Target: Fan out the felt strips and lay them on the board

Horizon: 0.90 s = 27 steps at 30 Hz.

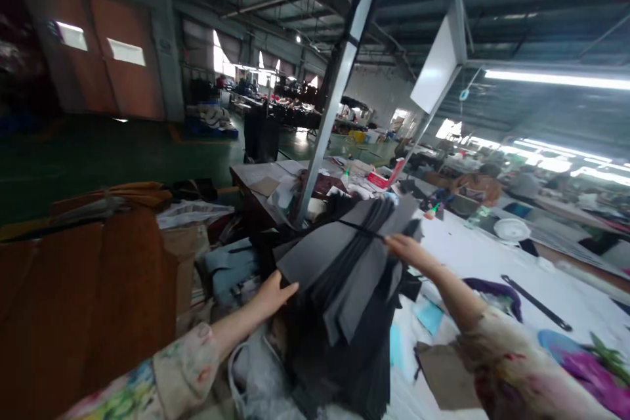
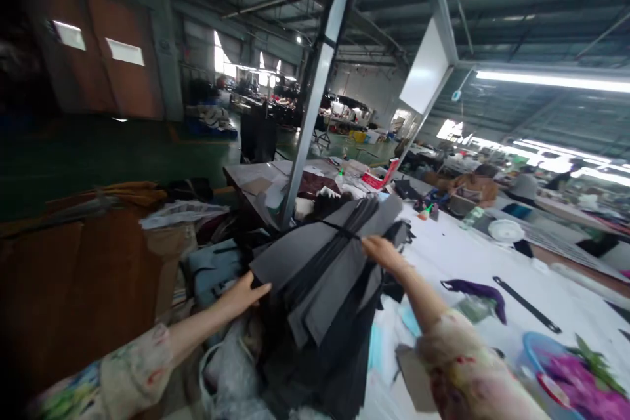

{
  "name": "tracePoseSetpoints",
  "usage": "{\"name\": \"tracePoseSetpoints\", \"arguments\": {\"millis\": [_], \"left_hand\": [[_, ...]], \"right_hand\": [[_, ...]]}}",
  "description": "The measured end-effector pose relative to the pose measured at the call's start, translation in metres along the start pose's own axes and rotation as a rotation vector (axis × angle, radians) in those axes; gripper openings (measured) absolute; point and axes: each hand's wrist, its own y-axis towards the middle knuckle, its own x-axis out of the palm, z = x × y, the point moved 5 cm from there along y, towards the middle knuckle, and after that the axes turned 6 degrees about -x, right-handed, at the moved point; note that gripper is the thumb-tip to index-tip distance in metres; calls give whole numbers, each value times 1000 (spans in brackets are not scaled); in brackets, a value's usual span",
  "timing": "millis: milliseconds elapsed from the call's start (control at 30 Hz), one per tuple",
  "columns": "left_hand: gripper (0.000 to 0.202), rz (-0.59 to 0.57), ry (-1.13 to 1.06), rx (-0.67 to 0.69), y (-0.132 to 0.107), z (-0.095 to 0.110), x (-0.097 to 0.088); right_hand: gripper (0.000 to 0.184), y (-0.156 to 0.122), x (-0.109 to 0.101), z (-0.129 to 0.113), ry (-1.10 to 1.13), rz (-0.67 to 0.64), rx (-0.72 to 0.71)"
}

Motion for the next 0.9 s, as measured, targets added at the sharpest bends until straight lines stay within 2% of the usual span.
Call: {"name": "tracePoseSetpoints", "arguments": {"millis": [33, 67, 133, 233, 333, 400, 500, 633, 700, 800, 900], "left_hand": [[60, -8, 38, -173, 11, -28, -1], [60, -4, 47, -274, 19, -47, -4], [57, 42, 42, -294, 27, -60, -13], [52, 151, 107, -129, 25, -40, -27], [50, 224, 241, 68, 18, -9, -29], [51, 257, 383, 171, 17, 6, -22], [54, 270, 601, 266, 23, 19, -2], [62, 213, 785, 194, 41, 23, 29], [64, 228, 880, 144, 46, 27, 39], [62, 306, 955, 127, 43, 35, 48], [55, 304, 879, 142, 37, 47, 52]], "right_hand": [[51, -8, 20, 16, 12, -47, 17], [46, -16, 34, 30, 23, -72, 27], [48, -32, 43, 55, 38, -72, 46], [50, -62, 24, 88, 64, -24, 69], [48, -107, 3, 113, 127, 7, 108], [47, -144, -1, 122, 183, 5, 152], [47, -199, 4, 126, 256, -21, 224], [48, -261, 15, 123, 331, -91, 309], [49, -286, 19, 123, 363, -115, 333], [49, -314, 24, 124, 385, -130, 365], [50, -332, 32, 120, 400, -159, 394]]}}
